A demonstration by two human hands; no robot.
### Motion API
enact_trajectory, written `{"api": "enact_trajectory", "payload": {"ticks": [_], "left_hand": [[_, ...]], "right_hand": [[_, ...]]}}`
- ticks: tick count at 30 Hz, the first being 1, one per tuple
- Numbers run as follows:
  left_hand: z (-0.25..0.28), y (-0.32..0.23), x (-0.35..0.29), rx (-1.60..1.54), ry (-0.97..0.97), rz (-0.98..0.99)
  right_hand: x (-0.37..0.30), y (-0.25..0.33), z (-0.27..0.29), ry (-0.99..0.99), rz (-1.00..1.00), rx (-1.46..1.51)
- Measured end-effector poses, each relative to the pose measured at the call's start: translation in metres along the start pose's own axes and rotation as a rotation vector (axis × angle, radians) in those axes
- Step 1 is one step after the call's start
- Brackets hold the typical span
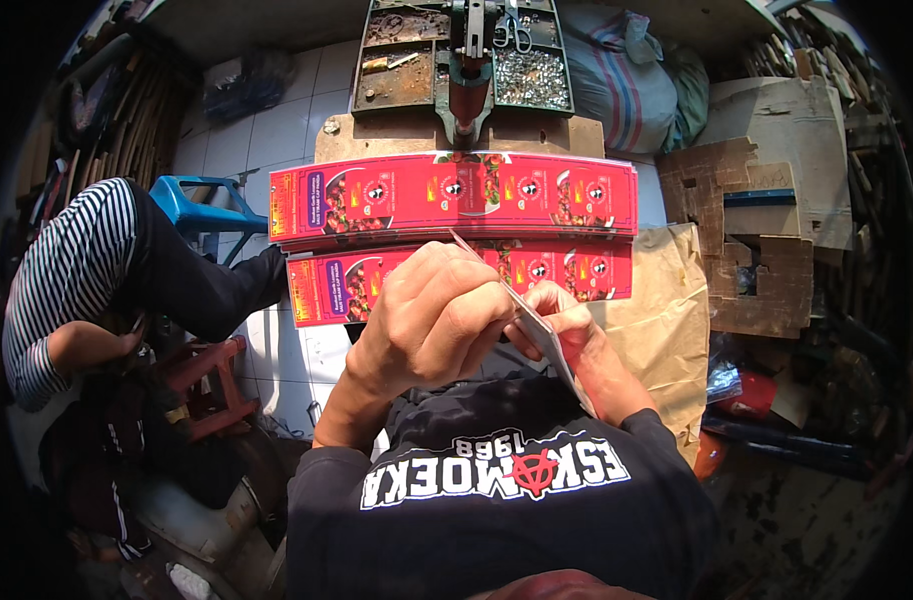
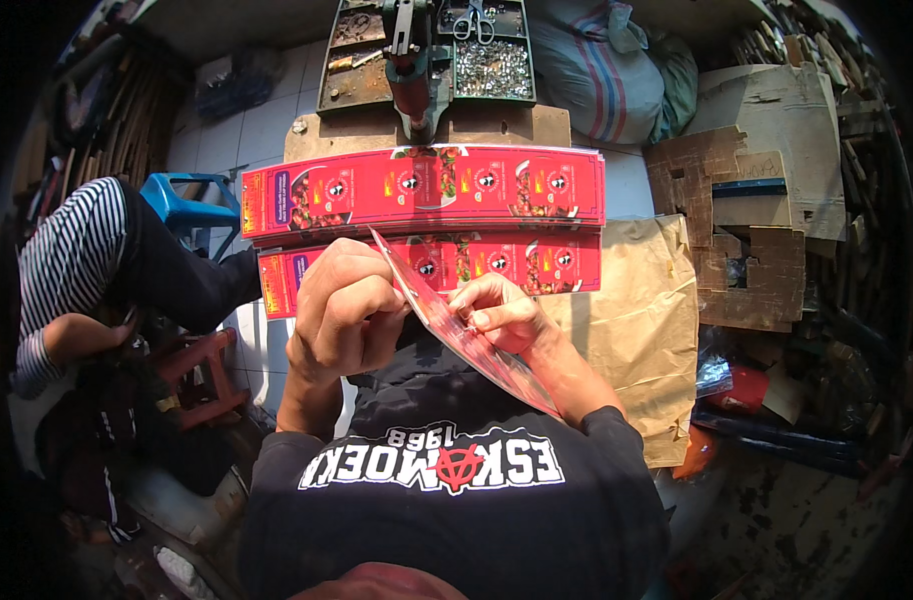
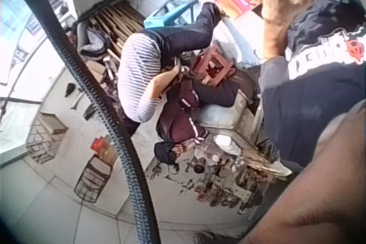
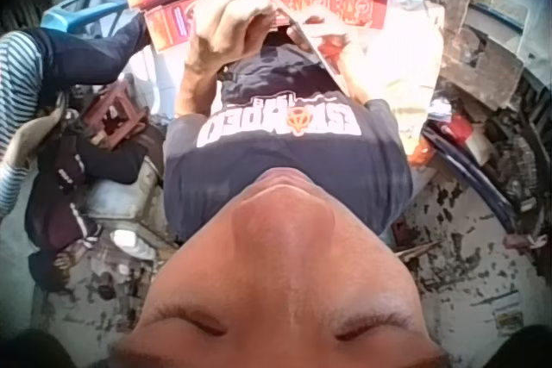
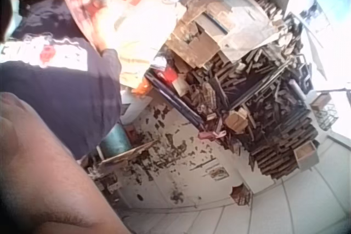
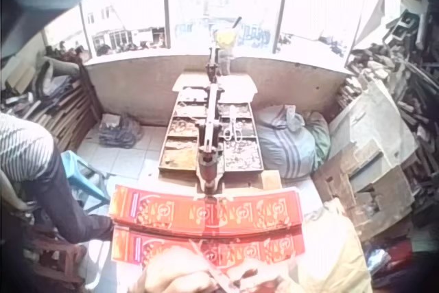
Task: The person assembles cardboard product packaging by hand, folding the cardboard and inserting small metal components into pre-cut holes.
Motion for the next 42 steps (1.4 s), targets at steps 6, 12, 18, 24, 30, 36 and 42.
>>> {"api": "enact_trajectory", "payload": {"ticks": [6,12,18,24,30,36,42], "left_hand": [[-0.003,-0.002,-0.006,0.112,-0.044,-0.025],[-0.009,0.0,-0.018,0.111,-0.204,0.033],[-0.017,0.005,-0.036,0.091,-0.361,0.126],[-0.032,0.023,-0.056,-0.227,-0.504,0.375],[-0.039,0.051,-0.077,-0.679,-0.588,0.771],[-0.054,0.076,-0.109,-0.944,-0.368,0.994],[-0.075,0.074,-0.142,-0.777,0.125,1.074]], "right_hand": [[0.003,0.001,-0.006,0.009,0.006,-0.016],[0.001,-0.002,0.004,-0.007,0.009,-0.005],[0.001,0.007,-0.005,-0.068,0.069,-0.045],[-0.007,0.023,0.006,-0.165,0.223,-0.166],[-0.029,0.07,-0.016,-0.416,0.342,-0.679],[-0.065,0.109,-0.051,-0.613,0.544,-1.164],[-0.072,0.113,-0.069,-0.731,0.62,-1.3]]}}
Point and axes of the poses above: each hand's wrist, its own x-axis towards the middle knuckle, its own z-axis out of the back of the hand, y = z × x, the point moved 8 cm from there along x, towards the middle knuckle, and after that the axes turned 3 degrees about -z, right-handed, at the moved point
